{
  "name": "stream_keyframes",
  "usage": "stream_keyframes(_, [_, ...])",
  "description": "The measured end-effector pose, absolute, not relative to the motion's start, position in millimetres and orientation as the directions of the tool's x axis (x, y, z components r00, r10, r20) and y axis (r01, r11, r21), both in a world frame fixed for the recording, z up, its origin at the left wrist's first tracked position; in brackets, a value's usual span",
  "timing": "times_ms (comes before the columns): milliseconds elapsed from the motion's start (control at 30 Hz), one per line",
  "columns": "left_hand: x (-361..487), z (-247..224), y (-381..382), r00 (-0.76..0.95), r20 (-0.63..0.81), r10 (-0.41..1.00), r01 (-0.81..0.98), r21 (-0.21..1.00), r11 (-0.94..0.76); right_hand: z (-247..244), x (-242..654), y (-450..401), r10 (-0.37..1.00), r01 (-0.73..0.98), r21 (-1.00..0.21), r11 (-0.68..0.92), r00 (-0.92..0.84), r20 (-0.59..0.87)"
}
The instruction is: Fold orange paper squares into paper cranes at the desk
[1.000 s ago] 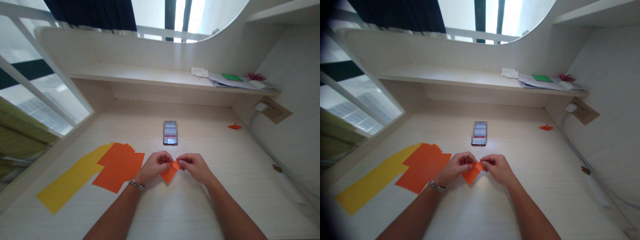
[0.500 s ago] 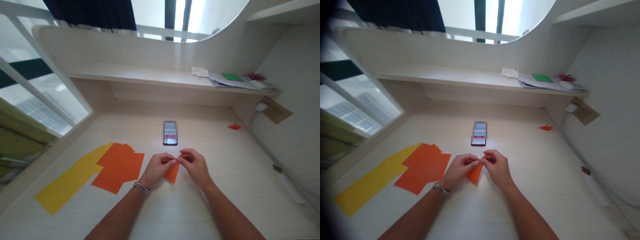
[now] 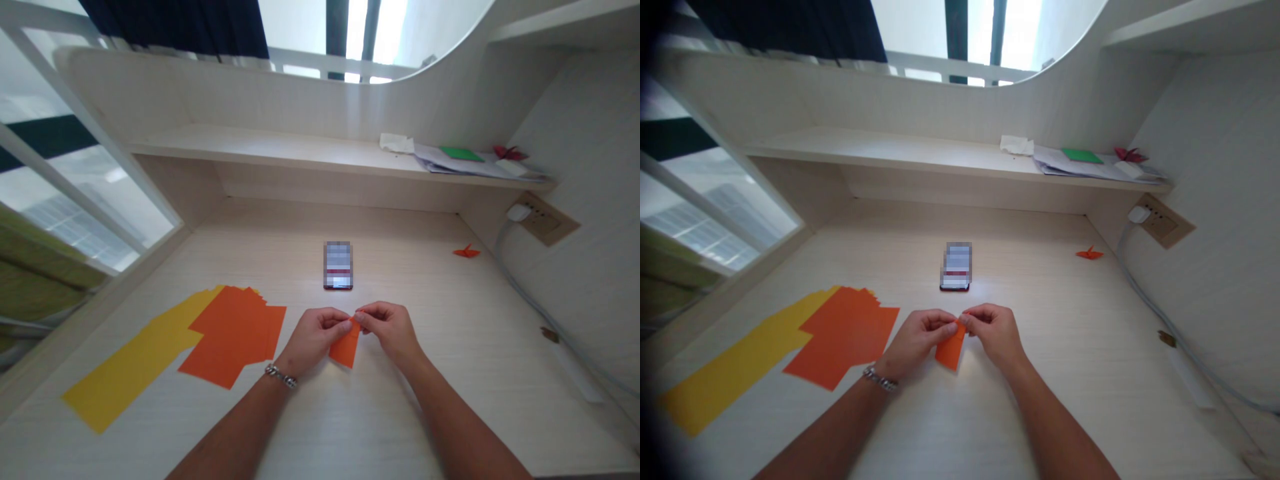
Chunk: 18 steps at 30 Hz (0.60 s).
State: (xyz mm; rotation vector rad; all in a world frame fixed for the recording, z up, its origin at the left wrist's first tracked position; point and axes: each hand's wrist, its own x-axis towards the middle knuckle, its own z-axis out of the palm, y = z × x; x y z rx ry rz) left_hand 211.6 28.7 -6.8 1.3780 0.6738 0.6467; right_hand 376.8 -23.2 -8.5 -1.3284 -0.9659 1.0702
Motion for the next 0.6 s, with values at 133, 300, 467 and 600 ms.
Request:
stream_keyframes(133, [210.8,-6.9,28.8,0.661,-0.057,0.748,0.021,0.998,0.057,-6.3,378.9,-23.4,0.969,-0.084,-0.994,-0.073,0.230,-0.090])
stream_keyframes(300, [210.9,-8.7,29.7,0.664,-0.076,0.743,0.036,0.997,0.070,-6.0,380.9,-23.2,0.969,-0.110,-0.988,-0.108,0.209,-0.129])
stream_keyframes(467, [211.1,-8.5,29.8,0.655,-0.101,0.749,0.053,0.995,0.088,-7.1,380.3,-23.7,0.965,-0.107,-0.986,-0.131,0.214,-0.151])
stream_keyframes(600, [210.8,-9.3,30.0,0.654,-0.118,0.747,0.041,0.992,0.121,-8.0,378.3,-23.3,0.964,-0.109,-0.985,-0.134,0.216,-0.155])
